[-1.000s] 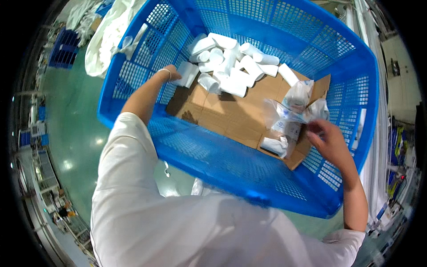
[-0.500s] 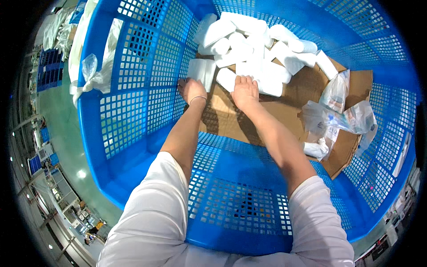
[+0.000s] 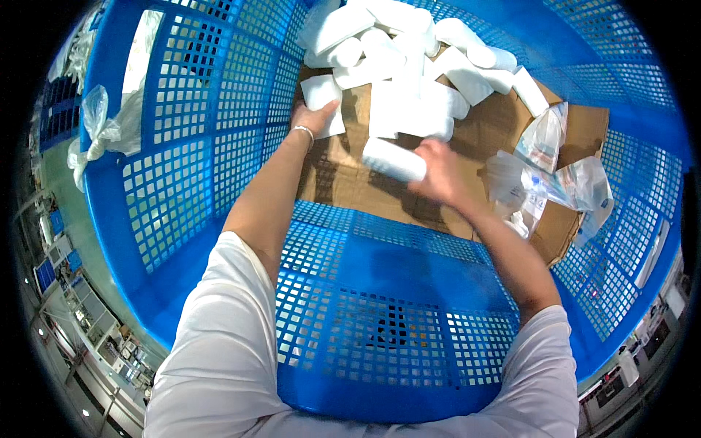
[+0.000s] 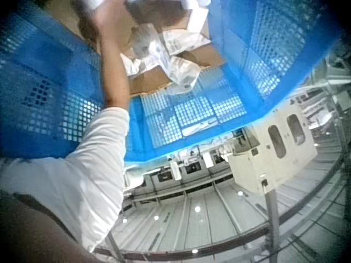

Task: The person picks up rectangular white foam blocks from a large blue plastic bin and places them onto a curved industrial conveyor belt one at a time.

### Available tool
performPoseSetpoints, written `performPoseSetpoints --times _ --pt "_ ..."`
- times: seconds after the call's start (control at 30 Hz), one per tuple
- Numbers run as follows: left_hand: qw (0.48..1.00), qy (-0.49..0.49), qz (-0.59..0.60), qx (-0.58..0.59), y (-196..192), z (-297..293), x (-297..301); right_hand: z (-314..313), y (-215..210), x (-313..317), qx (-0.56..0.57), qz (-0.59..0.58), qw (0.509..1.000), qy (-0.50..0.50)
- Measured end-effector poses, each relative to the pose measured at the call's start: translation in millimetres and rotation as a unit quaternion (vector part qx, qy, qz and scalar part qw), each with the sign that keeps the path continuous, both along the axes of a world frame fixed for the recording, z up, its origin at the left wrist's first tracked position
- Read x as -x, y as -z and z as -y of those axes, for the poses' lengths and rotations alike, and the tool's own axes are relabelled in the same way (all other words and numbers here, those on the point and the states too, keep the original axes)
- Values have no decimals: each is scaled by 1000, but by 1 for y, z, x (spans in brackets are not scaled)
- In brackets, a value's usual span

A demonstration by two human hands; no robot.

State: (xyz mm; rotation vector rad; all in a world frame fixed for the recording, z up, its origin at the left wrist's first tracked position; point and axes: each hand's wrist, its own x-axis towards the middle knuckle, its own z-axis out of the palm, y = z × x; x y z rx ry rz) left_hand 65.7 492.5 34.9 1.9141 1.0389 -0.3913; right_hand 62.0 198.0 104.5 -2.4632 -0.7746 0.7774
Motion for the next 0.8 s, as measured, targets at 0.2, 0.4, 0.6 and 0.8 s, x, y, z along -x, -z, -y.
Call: performPoseSetpoints --times 0.2,0.4,0.6,0.8 --pt "990 -96 51 91 0 21 -2 36 29 -68 109 11 991 -77" --pt "977 -124 24 173 3 30 -2 0 13 -41 80 -91 989 -80" --pt "932 -248 72 254 11 50 -8 -11 27 -19 48 -83 993 -72" --pt "920 -280 98 258 17 51 -15 -24 25 10 54 -149 987 4"
